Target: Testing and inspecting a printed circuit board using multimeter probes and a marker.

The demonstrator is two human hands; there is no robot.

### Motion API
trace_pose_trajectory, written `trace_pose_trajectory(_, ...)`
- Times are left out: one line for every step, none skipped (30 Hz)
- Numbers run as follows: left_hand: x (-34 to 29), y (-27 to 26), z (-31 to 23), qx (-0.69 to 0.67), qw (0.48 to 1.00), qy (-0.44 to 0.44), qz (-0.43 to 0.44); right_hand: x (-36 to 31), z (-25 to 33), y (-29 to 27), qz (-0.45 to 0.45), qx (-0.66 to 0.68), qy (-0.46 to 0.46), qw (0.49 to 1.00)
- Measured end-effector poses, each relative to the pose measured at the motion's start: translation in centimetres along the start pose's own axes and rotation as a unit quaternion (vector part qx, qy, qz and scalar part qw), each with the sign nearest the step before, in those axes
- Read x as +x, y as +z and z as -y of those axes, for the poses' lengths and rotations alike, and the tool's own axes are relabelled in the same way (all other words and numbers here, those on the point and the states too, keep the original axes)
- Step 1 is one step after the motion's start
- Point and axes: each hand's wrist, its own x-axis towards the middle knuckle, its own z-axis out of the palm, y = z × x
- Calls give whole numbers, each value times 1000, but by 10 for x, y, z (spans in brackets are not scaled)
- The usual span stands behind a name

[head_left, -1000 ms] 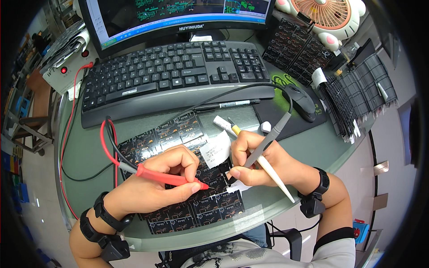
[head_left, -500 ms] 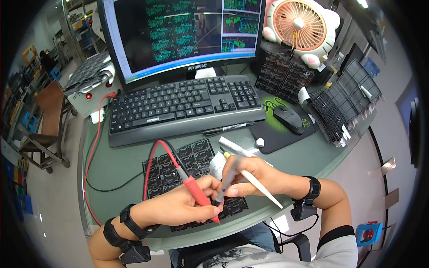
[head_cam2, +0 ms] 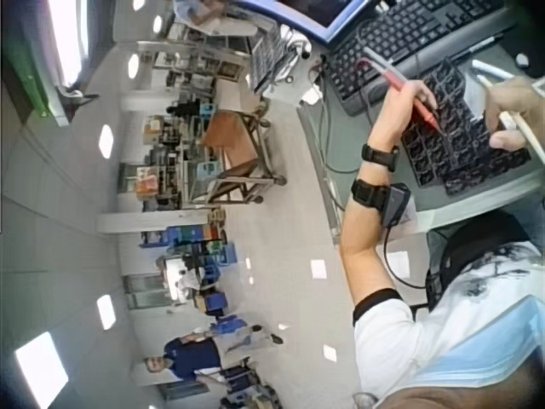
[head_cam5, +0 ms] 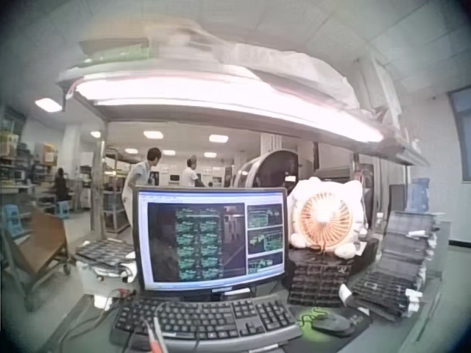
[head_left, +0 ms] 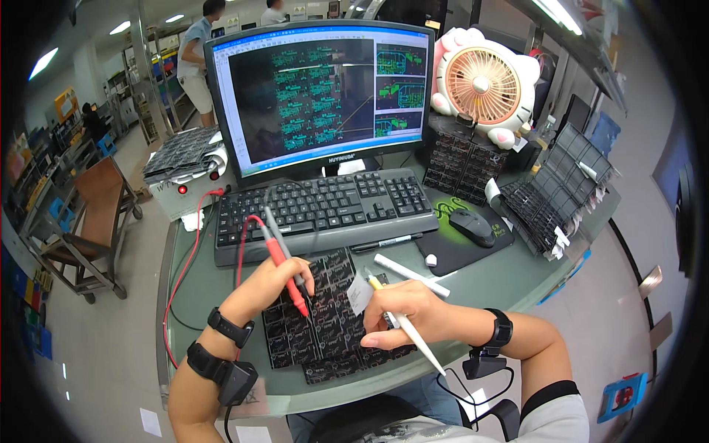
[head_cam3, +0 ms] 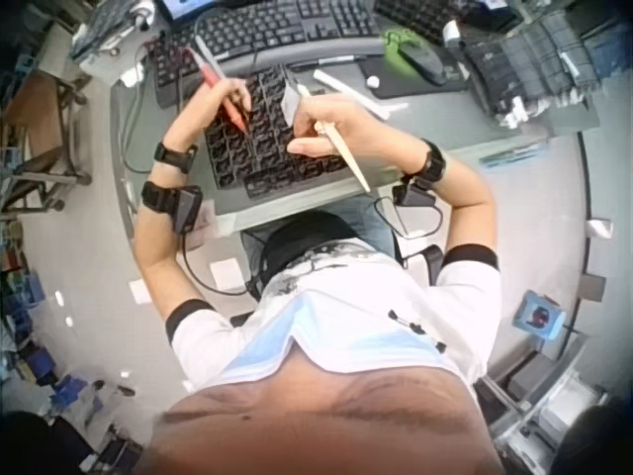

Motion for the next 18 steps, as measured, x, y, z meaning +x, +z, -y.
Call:
trace_pose_trajectory(0,1,-3,2,1000,4,2,3,2,-1,-3,-4,-1,1000)
trace_pose_trajectory(0,2,-7,-17,999,-46,-11,6,4,-3,-8,3,-4,1000)
trace_pose_trajectory(1,2,-11,-35,995,-95,-25,11,5,-5,-14,11,-8,1000)
trace_pose_trajectory(-3,-4,-12,-53,994,-84,-48,17,3,-7,-66,17,-56,996)
trace_pose_trajectory(-4,-8,-16,-82,992,-66,-75,24,-8,-13,-124,-7,-90,988)
trace_pose_trajectory(-5,-15,-15,-125,986,-48,-96,27,-8,-17,-168,141,-9,976)
trace_pose_trajectory(-8,-24,-14,-169,978,-31,-120,38,-5,-26,-195,130,37,971)
trace_pose_trajectory(-5,-35,-11,-249,966,23,-66,50,-11,-32,-188,112,54,974)
trace_pose_trajectory(-6,-42,-10,-323,945,48,-26,62,-25,-34,-180,95,72,976)
trace_pose_trajectory(-6,-41,-10,-373,922,105,-4,71,-42,-34,-155,-21,28,987)
trace_pose_trajectory(-5,-38,-9,-421,893,161,21,79,-60,-33,-129,-140,-13,982)
trace_pose_trajectory(-8,-30,-26,-406,893,192,4,82,-71,-31,-99,-261,7,960)
trace_pose_trajectory(-8,-35,-19,-425,883,199,17,89,-75,-27,-61,-277,17,959)
trace_pose_trajectory(-6,-38,-14,-438,873,213,22,95,-82,-21,-46,-307,-2,951)
trace_pose_trajectory(-5,-41,-11,-451,863,227,28,99,-89,-16,-31,-338,-19,940)
trace_pose_trajectory(-3,-42,-11,-447,863,231,31,102,-97,-11,-28,-338,-47,939)
trace_pose_trajectory(-2,-40,-14,-460,851,249,38,105,-102,-9,-14,-367,-62,928)
trace_pose_trajectory(-1,-37,-16,-473,839,267,46,105,-110,-6,-22,-392,-75,917)
